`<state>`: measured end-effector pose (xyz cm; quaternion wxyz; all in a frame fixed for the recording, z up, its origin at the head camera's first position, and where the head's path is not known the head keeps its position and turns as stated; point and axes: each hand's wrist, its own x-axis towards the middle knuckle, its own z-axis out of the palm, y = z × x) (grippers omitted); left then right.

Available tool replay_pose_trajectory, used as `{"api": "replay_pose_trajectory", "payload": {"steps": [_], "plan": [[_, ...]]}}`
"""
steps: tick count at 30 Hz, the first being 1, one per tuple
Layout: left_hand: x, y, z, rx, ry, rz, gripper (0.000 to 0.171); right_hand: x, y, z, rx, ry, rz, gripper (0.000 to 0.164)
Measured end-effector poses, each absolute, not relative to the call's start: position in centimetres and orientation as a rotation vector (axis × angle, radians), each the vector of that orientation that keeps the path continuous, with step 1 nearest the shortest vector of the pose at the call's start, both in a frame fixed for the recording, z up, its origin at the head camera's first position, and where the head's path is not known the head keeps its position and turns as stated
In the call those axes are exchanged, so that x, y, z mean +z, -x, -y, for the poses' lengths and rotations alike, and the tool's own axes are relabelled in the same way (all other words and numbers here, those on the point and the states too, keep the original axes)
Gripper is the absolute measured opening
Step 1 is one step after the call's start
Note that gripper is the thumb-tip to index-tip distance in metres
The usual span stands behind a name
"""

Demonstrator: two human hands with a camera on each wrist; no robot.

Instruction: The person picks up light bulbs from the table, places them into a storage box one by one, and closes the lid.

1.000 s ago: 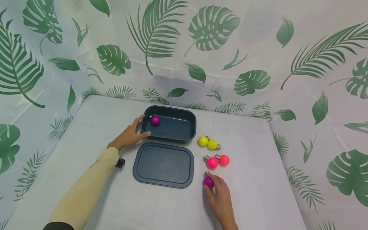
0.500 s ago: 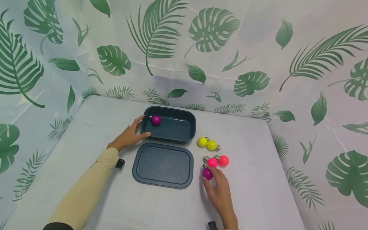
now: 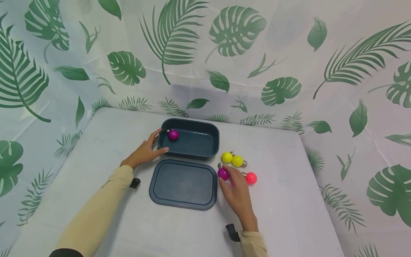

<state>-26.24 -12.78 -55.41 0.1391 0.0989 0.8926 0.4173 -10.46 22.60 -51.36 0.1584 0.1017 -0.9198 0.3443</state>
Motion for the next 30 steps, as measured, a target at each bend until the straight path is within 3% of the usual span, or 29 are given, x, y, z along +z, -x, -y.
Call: {"api": "replay_pose_trajectory", "payload": {"steps": [30], "plan": [[-55.7, 26.4, 12.9, 1.241, -0.271, -2.565, 0.098, -43.5, 23.3, -17.3, 1.073, -0.609, 2.565, 0.045]]}}
